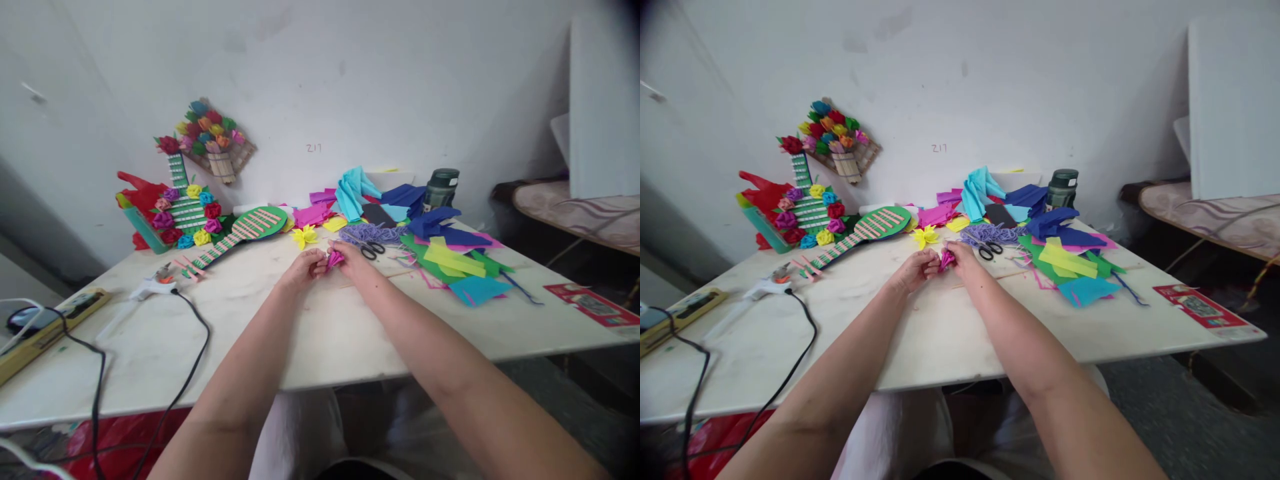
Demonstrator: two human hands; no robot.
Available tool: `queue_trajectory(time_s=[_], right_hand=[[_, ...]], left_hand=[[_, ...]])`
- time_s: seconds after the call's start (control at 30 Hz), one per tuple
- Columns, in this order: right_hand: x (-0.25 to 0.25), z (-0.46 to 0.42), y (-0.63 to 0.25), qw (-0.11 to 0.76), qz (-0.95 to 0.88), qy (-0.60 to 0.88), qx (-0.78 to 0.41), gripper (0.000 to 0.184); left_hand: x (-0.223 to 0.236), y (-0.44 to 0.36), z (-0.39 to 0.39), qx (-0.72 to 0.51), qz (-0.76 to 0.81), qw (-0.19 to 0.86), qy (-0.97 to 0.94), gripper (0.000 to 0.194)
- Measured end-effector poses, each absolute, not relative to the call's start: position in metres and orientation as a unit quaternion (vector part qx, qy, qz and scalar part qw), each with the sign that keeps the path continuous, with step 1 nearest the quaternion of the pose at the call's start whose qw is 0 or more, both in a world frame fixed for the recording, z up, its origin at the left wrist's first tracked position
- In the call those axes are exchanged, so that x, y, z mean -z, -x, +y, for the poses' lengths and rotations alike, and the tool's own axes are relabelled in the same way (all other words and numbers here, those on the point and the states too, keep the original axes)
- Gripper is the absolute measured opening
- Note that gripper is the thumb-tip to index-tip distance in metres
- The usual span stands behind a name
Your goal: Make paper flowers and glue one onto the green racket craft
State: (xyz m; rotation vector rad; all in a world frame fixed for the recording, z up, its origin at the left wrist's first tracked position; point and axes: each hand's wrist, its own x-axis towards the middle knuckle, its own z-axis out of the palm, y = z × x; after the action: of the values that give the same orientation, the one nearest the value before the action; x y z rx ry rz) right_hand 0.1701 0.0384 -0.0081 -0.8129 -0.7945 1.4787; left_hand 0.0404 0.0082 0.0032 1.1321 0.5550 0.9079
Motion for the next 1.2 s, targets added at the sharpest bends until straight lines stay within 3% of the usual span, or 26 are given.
queue_trajectory(time_s=[0.17,0.37,0.7,1.0,1.2], right_hand=[[0.003,0.035,-0.172,0.569,-0.342,0.367,-0.652,0.022],[0.000,0.030,-0.167,0.597,-0.323,0.396,-0.619,0.031],[-0.008,0.027,-0.166,0.599,-0.317,0.432,-0.595,0.024],[-0.007,0.024,-0.167,0.626,-0.338,0.337,-0.617,0.030],[-0.005,0.029,-0.173,0.627,-0.349,0.319,-0.619,0.025]], left_hand=[[-0.003,-0.038,0.010,-0.392,0.247,0.714,-0.525,0.027],[-0.005,-0.038,0.008,-0.370,0.296,0.697,-0.538,0.016],[-0.005,-0.039,0.011,-0.373,0.325,0.676,-0.546,0.016],[-0.003,-0.033,0.011,-0.429,0.265,0.686,-0.524,0.026],[-0.001,-0.031,0.013,-0.491,0.316,0.633,-0.508,0.025]])
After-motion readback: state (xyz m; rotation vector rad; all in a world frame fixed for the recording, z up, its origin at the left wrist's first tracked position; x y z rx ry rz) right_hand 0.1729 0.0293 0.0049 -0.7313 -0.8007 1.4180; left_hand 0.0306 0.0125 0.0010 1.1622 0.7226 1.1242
